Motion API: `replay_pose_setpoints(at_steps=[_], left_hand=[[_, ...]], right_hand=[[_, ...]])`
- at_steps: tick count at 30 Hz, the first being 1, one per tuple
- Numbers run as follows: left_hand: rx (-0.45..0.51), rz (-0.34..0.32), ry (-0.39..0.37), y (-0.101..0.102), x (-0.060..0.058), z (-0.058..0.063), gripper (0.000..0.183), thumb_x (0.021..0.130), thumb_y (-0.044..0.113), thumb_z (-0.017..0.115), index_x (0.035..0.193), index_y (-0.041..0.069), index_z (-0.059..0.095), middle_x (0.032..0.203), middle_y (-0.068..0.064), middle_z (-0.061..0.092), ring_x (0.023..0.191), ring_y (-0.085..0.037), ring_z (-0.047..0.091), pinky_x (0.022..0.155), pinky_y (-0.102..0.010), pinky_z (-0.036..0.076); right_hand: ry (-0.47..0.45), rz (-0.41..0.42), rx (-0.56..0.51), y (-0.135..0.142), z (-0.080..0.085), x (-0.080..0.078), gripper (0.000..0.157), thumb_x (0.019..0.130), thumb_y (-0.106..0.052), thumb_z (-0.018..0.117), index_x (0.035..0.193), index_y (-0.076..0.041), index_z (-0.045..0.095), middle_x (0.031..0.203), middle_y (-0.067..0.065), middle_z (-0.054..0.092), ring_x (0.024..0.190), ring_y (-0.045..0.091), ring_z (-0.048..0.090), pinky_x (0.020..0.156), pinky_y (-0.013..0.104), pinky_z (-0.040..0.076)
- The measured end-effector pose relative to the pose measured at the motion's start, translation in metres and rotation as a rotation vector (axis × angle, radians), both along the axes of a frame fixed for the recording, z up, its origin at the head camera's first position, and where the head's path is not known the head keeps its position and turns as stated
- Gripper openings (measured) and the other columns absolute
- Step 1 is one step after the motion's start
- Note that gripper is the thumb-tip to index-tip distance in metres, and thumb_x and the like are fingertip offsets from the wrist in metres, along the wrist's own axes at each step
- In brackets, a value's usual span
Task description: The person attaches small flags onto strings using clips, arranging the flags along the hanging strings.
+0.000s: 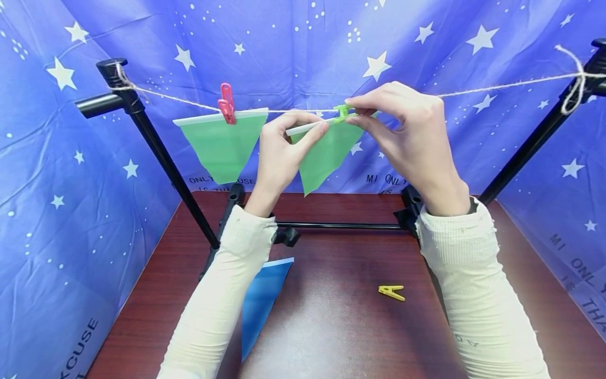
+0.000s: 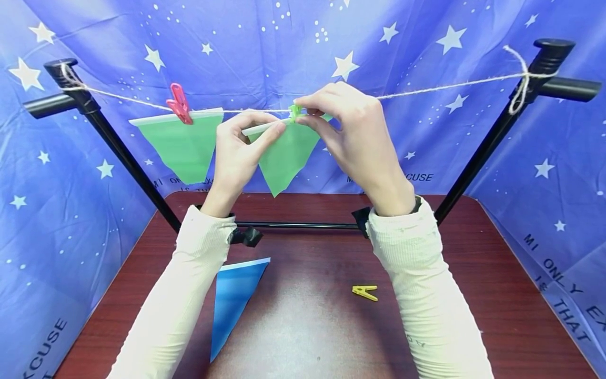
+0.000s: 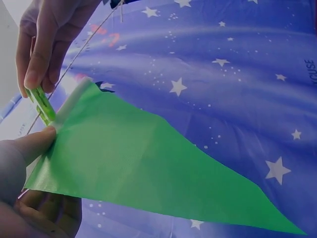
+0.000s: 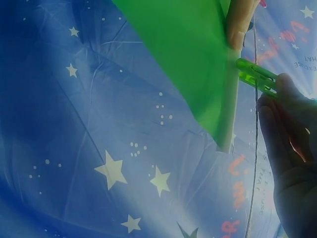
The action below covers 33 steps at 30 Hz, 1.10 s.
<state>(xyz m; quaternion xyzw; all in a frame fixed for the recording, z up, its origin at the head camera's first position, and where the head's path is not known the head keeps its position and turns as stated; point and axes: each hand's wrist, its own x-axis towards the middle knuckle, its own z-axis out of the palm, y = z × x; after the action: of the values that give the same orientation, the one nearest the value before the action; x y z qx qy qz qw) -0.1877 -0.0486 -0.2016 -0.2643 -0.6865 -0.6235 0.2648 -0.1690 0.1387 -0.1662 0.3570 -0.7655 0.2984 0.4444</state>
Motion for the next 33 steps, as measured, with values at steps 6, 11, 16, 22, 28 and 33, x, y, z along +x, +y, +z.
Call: replay_pose_setpoints(at_steps=[6,11,16,22,28,33], left_hand=[[0.020,-0.010,-0.008,0.001,-0.004,-0.001,0.015,0.087,0.003,0.075,0.097,-0.008,0.073,0.098,-0.019,0.072,0.090,-0.010,0.068,0.069,-0.019,0.050],[0.020,-0.012,-0.002,0.001,-0.015,-0.007,0.017,0.087,0.004,0.075,0.098,-0.008,0.073,0.098,-0.018,0.073,0.088,-0.009,0.068,0.068,-0.019,0.050],[0.018,-0.015,0.020,0.000,-0.029,-0.015,0.017,0.087,0.007,0.077,0.099,-0.005,0.075,0.097,-0.015,0.073,0.087,-0.010,0.068,0.067,-0.020,0.051],[0.032,-0.037,0.031,0.000,-0.030,-0.016,0.018,0.086,0.012,0.078,0.098,-0.001,0.076,0.096,-0.012,0.073,0.086,-0.011,0.069,0.069,-0.024,0.054],[0.035,-0.044,0.064,0.000,-0.030,-0.014,0.017,0.087,0.012,0.078,0.097,-0.001,0.076,0.093,-0.011,0.073,0.087,-0.012,0.068,0.068,-0.025,0.053],[0.043,-0.054,0.070,0.001,-0.031,-0.015,0.017,0.087,0.011,0.077,0.097,-0.002,0.076,0.094,-0.011,0.073,0.087,-0.013,0.069,0.069,-0.026,0.054]], right_hand=[[-0.016,0.016,0.002,0.000,0.000,0.000,0.016,0.086,-0.011,0.076,0.101,-0.006,0.078,0.092,0.008,0.076,0.083,0.017,0.067,0.079,0.015,0.043],[0.007,0.016,0.054,0.002,0.000,-0.003,0.018,0.088,-0.012,0.075,0.103,-0.003,0.077,0.093,0.010,0.075,0.084,0.017,0.067,0.078,0.014,0.043],[0.029,0.017,0.103,0.004,-0.001,-0.007,0.020,0.089,-0.013,0.074,0.104,-0.001,0.076,0.093,0.013,0.074,0.083,0.018,0.066,0.077,0.014,0.043],[0.025,0.016,0.119,0.004,-0.002,-0.008,0.021,0.089,-0.013,0.073,0.105,0.000,0.076,0.093,0.014,0.074,0.081,0.017,0.063,0.076,0.015,0.042],[0.015,0.006,0.144,0.004,-0.002,-0.008,0.022,0.091,-0.014,0.072,0.107,0.000,0.075,0.093,0.013,0.073,0.080,0.017,0.061,0.075,0.016,0.042],[-0.001,-0.001,0.141,0.003,-0.002,-0.009,0.024,0.090,-0.014,0.072,0.109,0.002,0.073,0.092,0.013,0.071,0.081,0.018,0.063,0.077,0.016,0.045]])
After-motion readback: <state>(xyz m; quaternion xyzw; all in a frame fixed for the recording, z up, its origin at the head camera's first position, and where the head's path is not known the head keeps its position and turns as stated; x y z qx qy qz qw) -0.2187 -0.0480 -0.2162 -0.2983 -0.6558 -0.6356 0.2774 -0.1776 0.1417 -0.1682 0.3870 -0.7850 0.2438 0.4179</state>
